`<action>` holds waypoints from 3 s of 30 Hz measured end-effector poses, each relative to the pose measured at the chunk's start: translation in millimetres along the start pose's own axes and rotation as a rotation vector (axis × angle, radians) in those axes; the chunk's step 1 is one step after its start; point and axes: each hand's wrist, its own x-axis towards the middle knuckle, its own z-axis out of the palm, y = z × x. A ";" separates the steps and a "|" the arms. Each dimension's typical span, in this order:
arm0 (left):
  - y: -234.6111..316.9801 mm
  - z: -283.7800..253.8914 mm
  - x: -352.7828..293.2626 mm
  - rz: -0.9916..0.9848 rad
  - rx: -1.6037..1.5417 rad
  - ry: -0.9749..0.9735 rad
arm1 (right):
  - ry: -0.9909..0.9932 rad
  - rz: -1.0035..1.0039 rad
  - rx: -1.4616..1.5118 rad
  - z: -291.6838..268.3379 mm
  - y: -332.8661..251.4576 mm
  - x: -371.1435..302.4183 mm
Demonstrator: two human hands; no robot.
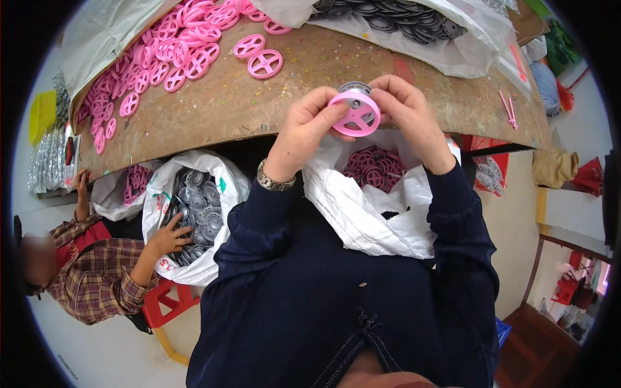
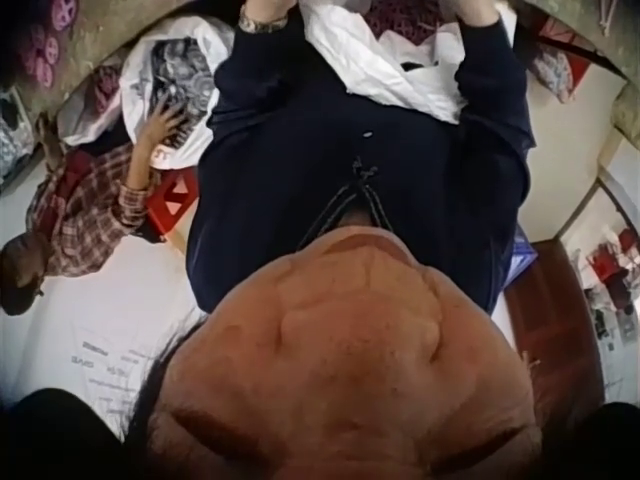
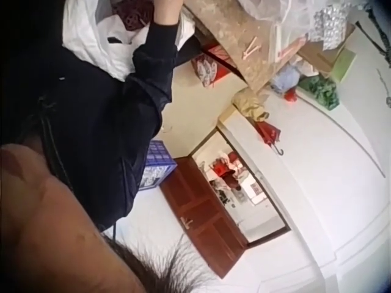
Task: Assemble circular plastic toy components by joining pink and grey parts together at a workbench.
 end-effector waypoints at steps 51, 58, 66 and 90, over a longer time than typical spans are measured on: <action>-2.8 24.2 -7.3 0.063 0.387 0.053 | 0.119 -0.205 -0.292 8.1 24.0 -18.3; -3.5 21.2 -12.5 0.164 0.609 0.190 | 0.101 -0.319 -0.422 26.2 11.4 -24.4; -8.9 27.9 -15.2 0.128 0.392 0.060 | 0.122 -0.240 -0.150 19.1 23.8 -25.7; -17.2 27.0 -57.6 0.062 0.330 0.058 | -0.027 -0.252 0.004 34.2 34.8 -54.8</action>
